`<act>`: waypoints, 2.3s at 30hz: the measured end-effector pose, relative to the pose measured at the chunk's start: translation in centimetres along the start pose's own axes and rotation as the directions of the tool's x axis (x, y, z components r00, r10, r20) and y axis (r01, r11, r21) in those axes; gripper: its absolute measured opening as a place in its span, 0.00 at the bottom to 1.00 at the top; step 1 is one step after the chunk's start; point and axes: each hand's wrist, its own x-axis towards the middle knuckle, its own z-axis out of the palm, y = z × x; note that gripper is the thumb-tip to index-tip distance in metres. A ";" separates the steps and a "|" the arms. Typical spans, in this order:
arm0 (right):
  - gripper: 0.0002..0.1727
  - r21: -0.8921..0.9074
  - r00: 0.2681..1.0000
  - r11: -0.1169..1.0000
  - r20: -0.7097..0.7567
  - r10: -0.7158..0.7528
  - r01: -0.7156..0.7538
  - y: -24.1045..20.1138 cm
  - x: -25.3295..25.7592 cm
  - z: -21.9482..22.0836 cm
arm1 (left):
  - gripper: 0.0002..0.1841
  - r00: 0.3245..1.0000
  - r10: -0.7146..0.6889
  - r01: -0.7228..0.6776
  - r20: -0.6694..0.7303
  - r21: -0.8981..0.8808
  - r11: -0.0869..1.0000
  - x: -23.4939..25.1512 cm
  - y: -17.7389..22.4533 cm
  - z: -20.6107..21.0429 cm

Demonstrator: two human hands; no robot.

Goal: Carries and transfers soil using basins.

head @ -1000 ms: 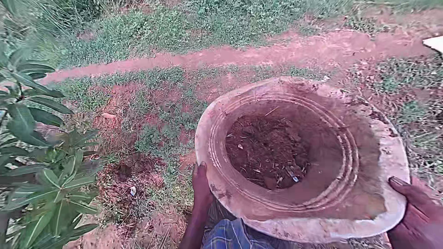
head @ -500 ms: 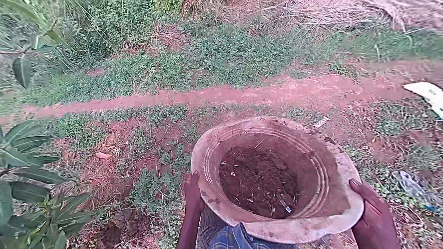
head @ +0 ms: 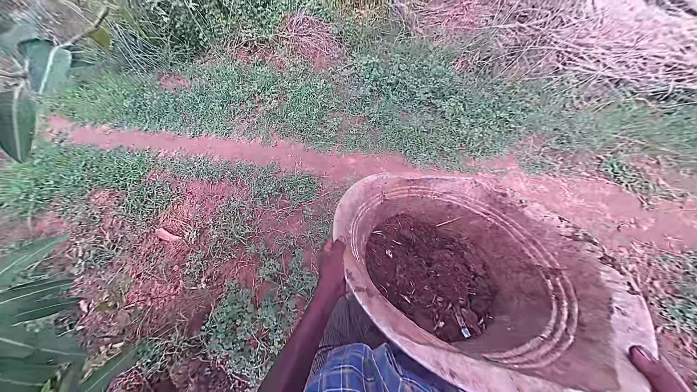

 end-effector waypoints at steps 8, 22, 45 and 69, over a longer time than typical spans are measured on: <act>0.19 0.096 0.987 0.994 0.151 -0.057 0.042 3.2 12.3 15.3 | 0.15 0.996 0.058 -0.063 -0.072 -0.070 0.996 12.7 8.2 2.1; 0.16 -0.036 0.923 0.981 0.333 0.190 -0.189 13.4 28.9 52.5 | 0.14 0.897 0.073 -0.181 -0.436 -0.211 0.961 36.3 20.9 -2.6; 0.19 -0.156 0.620 0.956 0.732 0.281 -0.249 21.7 29.1 114.7 | 0.13 0.687 0.053 -0.440 -0.725 -0.356 0.825 65.5 55.1 -22.2; 0.16 -0.431 0.274 0.889 0.846 0.457 -0.151 36.8 4.1 174.7 | 0.16 0.443 -0.260 -0.579 -0.858 -0.496 0.647 86.8 79.9 -57.0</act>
